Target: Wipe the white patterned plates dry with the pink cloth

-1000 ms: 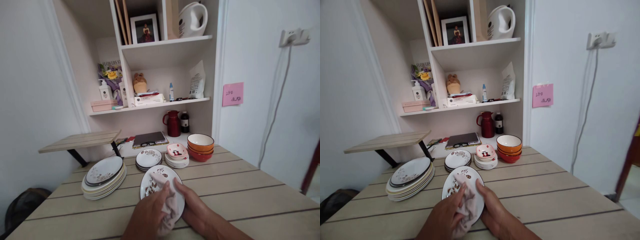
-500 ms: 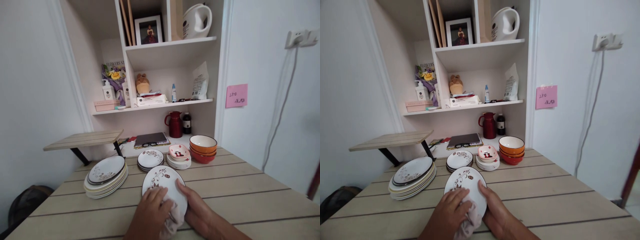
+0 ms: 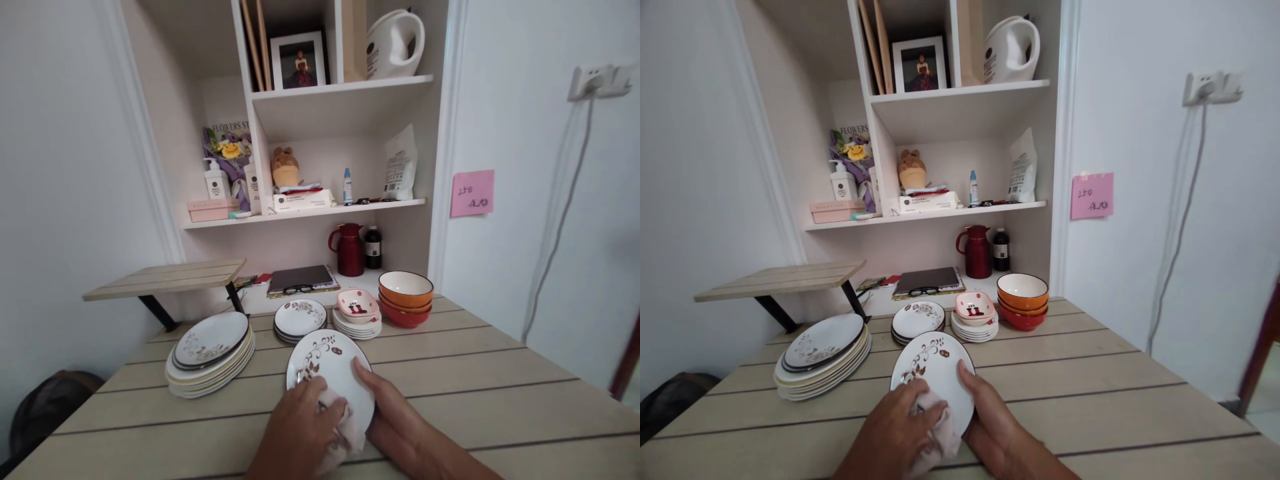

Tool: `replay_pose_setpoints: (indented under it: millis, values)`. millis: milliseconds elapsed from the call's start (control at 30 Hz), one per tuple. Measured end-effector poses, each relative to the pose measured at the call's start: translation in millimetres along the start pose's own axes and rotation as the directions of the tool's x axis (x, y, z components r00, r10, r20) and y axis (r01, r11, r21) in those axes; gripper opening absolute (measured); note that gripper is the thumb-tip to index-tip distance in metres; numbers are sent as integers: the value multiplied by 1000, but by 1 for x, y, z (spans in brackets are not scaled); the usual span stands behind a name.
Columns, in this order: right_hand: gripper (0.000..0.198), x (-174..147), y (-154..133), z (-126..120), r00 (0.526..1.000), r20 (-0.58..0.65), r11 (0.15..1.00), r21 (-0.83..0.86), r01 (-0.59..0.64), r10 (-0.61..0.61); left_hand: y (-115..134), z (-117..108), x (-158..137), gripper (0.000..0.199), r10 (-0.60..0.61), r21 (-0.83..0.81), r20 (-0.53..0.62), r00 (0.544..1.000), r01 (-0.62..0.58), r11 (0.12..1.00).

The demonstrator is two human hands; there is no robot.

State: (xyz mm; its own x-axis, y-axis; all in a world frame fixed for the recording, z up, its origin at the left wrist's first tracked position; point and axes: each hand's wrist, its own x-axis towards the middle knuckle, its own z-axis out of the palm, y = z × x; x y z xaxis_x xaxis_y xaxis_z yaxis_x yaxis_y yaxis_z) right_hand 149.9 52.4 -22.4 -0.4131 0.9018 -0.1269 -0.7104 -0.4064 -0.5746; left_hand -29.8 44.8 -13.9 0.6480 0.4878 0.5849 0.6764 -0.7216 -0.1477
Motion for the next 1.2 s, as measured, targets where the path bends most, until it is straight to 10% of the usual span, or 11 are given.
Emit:
replay_pose_setpoints:
  millis: [267, 500, 800, 1067, 1200]
  values:
    - [56, -10, 2, 18, 1000, 2, 996, -85, -25, 25, 3, -2, -1, 12, -4, -127, 113, 994, 19, 992]
    - [55, -5, 9, 16, 995, -72, 996, -68, 66, -70, -1, 7, 1, 38, -9, 122, -50, 999, 15, 992]
    - [57, -4, 9, 14, 990, -102, 993, -64, 94, -101, -31, -13, -9, 53, -465, 414, -43, 884, 440, 797]
    - [54, -6, -1, 11, 987, -111, 987, -124, 105, -119, -2, 13, -6, 46, -173, 169, 55, 983, 162, 972]
    - [56, -6, 3, 13, 990, -104, 982, -174, 74, -93, 3, 4, -1, 40, -264, -10, 6, 964, 264, 964]
